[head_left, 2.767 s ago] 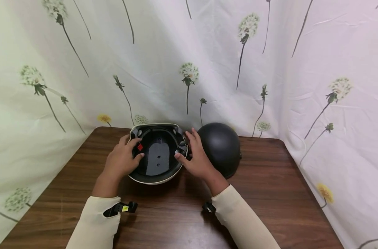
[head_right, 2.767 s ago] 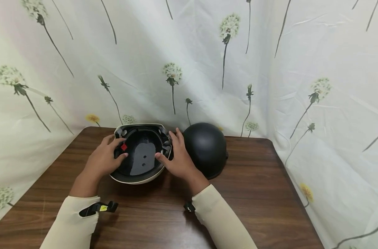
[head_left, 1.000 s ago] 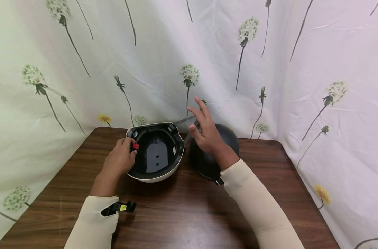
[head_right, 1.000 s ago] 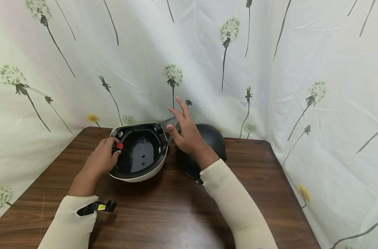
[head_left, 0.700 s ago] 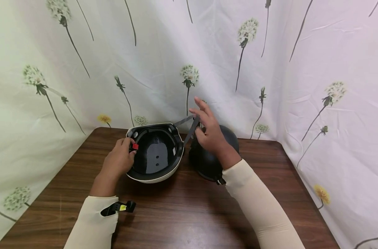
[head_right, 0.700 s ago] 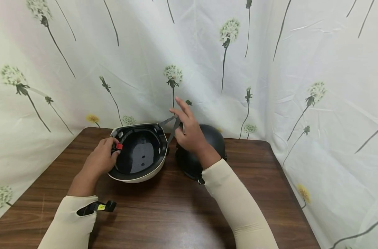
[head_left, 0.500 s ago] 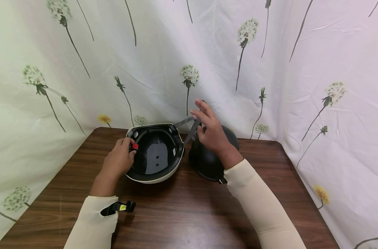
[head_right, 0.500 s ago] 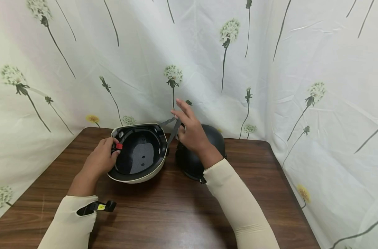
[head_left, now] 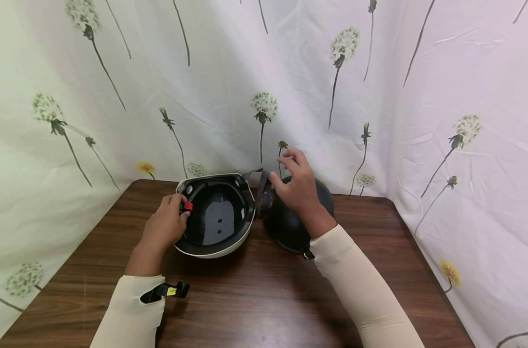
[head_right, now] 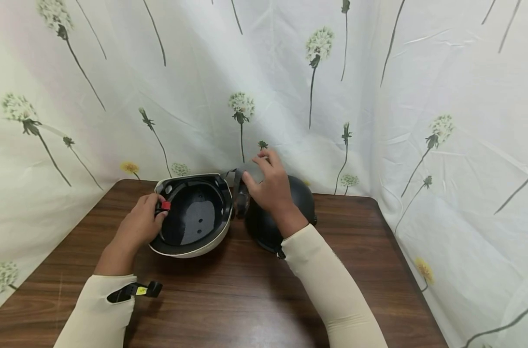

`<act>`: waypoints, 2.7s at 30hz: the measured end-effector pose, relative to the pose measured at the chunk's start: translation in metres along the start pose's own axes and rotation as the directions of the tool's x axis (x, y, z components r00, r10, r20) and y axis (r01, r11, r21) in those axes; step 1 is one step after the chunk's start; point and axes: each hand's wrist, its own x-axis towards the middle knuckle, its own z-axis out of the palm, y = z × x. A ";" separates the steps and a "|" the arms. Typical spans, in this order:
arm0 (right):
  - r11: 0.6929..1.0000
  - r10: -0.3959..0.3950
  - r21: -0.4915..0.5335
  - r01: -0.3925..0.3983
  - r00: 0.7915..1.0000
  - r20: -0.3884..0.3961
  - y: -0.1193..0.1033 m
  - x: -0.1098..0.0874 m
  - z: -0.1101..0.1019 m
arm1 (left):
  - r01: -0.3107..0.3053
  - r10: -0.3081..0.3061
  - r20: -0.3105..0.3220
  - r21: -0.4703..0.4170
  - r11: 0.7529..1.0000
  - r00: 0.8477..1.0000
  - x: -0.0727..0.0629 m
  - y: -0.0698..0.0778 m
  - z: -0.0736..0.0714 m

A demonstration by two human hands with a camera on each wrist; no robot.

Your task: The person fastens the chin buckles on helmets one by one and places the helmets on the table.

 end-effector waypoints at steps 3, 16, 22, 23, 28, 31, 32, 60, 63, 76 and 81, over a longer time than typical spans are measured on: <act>0.993 0.108 0.043 -0.110 0.993 0.039 -0.001 -0.001 0.002 | 0.006 -0.006 0.002 -0.001 1.000 1.000 0.000 0.000 0.000; 0.852 0.267 0.354 -0.387 0.901 0.341 -0.012 -0.002 0.007 | 0.001 -0.001 0.006 0.008 1.000 1.000 0.001 -0.002 0.000; 0.920 0.232 0.242 -0.307 0.927 0.295 -0.012 0.000 0.008 | -0.006 0.006 0.005 0.010 1.000 1.000 0.000 -0.002 -0.001; 0.922 0.232 0.238 -0.305 0.928 0.290 -0.011 0.000 0.008 | -0.007 0.007 0.004 0.008 1.000 1.000 0.000 -0.001 -0.001; 0.915 0.255 0.241 -0.323 0.927 0.275 -0.011 0.002 0.006 | -0.017 0.017 -0.003 0.003 1.000 1.000 0.000 -0.002 -0.001; 0.905 0.264 0.277 -0.322 0.937 0.228 -0.010 0.004 0.003 | -0.018 0.018 -0.001 0.002 1.000 1.000 -0.001 -0.001 -0.001; 0.904 0.257 0.294 -0.310 0.944 0.206 -0.009 0.005 0.002 | -0.017 0.017 -0.001 0.002 1.000 1.000 -0.001 -0.001 -0.001; 0.909 0.183 0.416 -0.024 0.920 -0.347 -0.008 0.027 -0.025 | -0.037 0.037 0.003 -0.046 0.998 0.999 0.002 -0.001 -0.001; 0.883 0.229 0.465 -0.065 0.924 -0.305 -0.009 0.030 -0.026 | -0.058 0.056 -0.020 -0.077 0.995 0.998 0.002 -0.002 0.000; 0.929 0.125 0.344 -0.139 0.990 0.062 -0.019 0.024 -0.022 | -0.156 0.128 -0.134 -0.224 0.962 0.983 0.001 -0.001 -0.003; 0.880 0.176 0.401 -0.255 0.959 0.223 -0.025 0.026 -0.018 | -0.175 0.142 -0.148 -0.250 0.952 0.979 0.000 0.000 -0.004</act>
